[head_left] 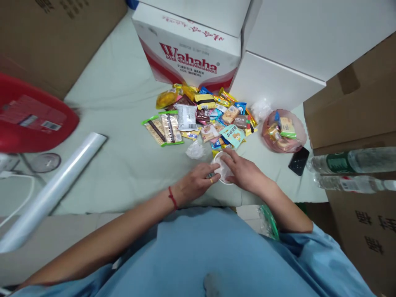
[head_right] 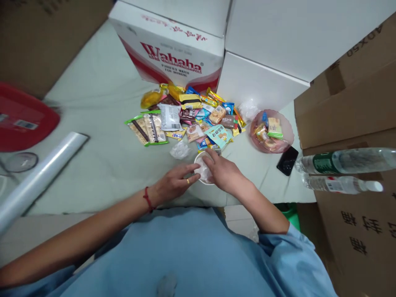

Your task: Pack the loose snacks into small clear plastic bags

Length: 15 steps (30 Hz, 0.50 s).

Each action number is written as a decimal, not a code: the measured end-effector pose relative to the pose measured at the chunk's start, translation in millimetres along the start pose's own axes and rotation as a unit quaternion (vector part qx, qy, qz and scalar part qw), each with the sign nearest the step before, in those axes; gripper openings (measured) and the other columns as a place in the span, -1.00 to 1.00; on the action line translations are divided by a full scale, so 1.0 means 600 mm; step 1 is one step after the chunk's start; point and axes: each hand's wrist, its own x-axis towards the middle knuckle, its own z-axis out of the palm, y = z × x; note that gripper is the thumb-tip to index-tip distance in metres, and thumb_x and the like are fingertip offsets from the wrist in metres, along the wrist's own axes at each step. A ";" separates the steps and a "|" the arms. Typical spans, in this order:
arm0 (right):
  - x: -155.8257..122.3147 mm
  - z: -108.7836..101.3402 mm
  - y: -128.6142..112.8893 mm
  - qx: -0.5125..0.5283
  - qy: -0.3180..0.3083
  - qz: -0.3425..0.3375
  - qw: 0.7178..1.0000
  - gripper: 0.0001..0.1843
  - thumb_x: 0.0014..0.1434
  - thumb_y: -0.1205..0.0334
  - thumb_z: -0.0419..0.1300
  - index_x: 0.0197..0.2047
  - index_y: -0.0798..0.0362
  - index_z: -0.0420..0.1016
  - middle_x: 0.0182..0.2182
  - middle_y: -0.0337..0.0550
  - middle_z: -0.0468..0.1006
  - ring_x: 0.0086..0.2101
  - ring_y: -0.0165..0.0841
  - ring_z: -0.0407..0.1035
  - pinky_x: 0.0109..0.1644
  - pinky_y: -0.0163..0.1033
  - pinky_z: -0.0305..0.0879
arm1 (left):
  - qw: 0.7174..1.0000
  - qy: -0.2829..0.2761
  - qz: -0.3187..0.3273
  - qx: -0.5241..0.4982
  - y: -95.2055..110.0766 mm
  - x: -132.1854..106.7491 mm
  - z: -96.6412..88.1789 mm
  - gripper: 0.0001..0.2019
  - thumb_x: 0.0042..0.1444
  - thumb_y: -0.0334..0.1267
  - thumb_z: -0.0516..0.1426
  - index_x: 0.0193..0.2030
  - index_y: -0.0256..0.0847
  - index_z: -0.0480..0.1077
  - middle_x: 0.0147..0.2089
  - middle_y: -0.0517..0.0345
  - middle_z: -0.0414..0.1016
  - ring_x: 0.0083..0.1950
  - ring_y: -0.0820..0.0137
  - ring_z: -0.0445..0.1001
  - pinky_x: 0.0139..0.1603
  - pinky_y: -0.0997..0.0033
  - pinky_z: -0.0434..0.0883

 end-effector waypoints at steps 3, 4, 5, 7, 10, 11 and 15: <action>0.018 0.015 -0.024 -0.024 -0.012 0.018 0.999 -0.29 0.30 0.33 0.32 0.46 0.01 0.25 0.52 0.21 0.13 0.26 0.02 0.41 0.04 0.00 0.58 | 0.997 0.027 -0.070 -0.002 -0.008 -0.031 0.002 -0.76 0.40 -0.43 0.08 0.08 -0.15 0.50 0.26 -0.12 0.55 0.16 0.31 0.59 0.14 0.25 0.58; 0.021 0.018 -0.032 -0.029 -0.007 0.022 0.999 -0.34 0.34 0.34 0.26 0.45 -0.02 0.27 0.50 0.19 0.17 0.30 0.02 0.36 0.05 -0.01 0.58 | 0.995 0.040 -0.095 0.001 -0.009 -0.037 0.002 -0.76 0.40 -0.42 0.07 0.09 -0.15 0.50 0.25 -0.12 0.55 0.17 0.31 0.60 0.15 0.26 0.58; 0.024 0.019 -0.038 -0.034 -0.007 0.028 0.999 -0.39 0.37 0.34 0.22 0.44 -0.04 0.29 0.48 0.17 0.21 0.32 0.02 0.34 0.05 -0.01 0.58 | 0.991 0.053 -0.121 0.002 -0.008 -0.040 0.001 -0.75 0.40 -0.42 0.07 0.10 -0.16 0.49 0.24 -0.11 0.56 0.18 0.32 0.60 0.15 0.27 0.59; 0.028 0.019 -0.047 -0.045 -0.028 0.052 0.997 -0.42 0.39 0.29 0.22 0.43 -0.06 0.30 0.46 0.18 0.24 0.29 0.03 0.38 0.02 -0.01 0.58 | 0.985 0.066 -0.160 -0.007 -0.006 -0.042 0.001 -0.73 0.40 -0.43 0.05 0.13 -0.15 0.46 0.22 -0.09 0.58 0.20 0.32 0.60 0.16 0.28 0.60; 0.042 0.016 -0.053 -0.067 -0.087 0.102 0.989 -0.34 0.35 0.20 0.29 0.45 0.01 0.25 0.40 0.29 0.32 0.10 0.03 0.54 -0.04 -0.02 0.57 | 0.983 0.066 -0.166 -0.035 -0.005 -0.039 0.005 -0.68 0.37 -0.48 0.02 0.14 -0.17 0.47 0.28 -0.13 0.56 0.24 0.30 0.60 0.18 0.27 0.60; 0.050 0.015 -0.055 -0.072 -0.107 0.111 0.985 -0.31 0.34 0.19 0.30 0.45 0.05 0.23 0.33 0.32 0.40 0.04 0.02 0.58 -0.05 -0.03 0.56 | 0.984 0.063 -0.159 -0.042 -0.005 -0.039 0.008 -0.66 0.35 -0.50 0.02 0.14 -0.17 0.48 0.30 -0.15 0.55 0.25 0.28 0.60 0.18 0.25 0.60; 0.077 0.020 -0.053 -0.075 -0.132 0.109 0.982 -0.39 0.30 0.17 0.29 0.34 0.20 0.31 0.01 0.26 0.62 -0.07 0.03 0.60 -0.08 -0.04 0.51 | 0.991 0.039 -0.111 -0.065 -0.008 -0.043 0.023 -0.51 0.27 -0.56 0.01 0.26 -0.13 0.45 0.27 -0.12 0.58 0.22 0.26 0.61 0.19 0.18 0.60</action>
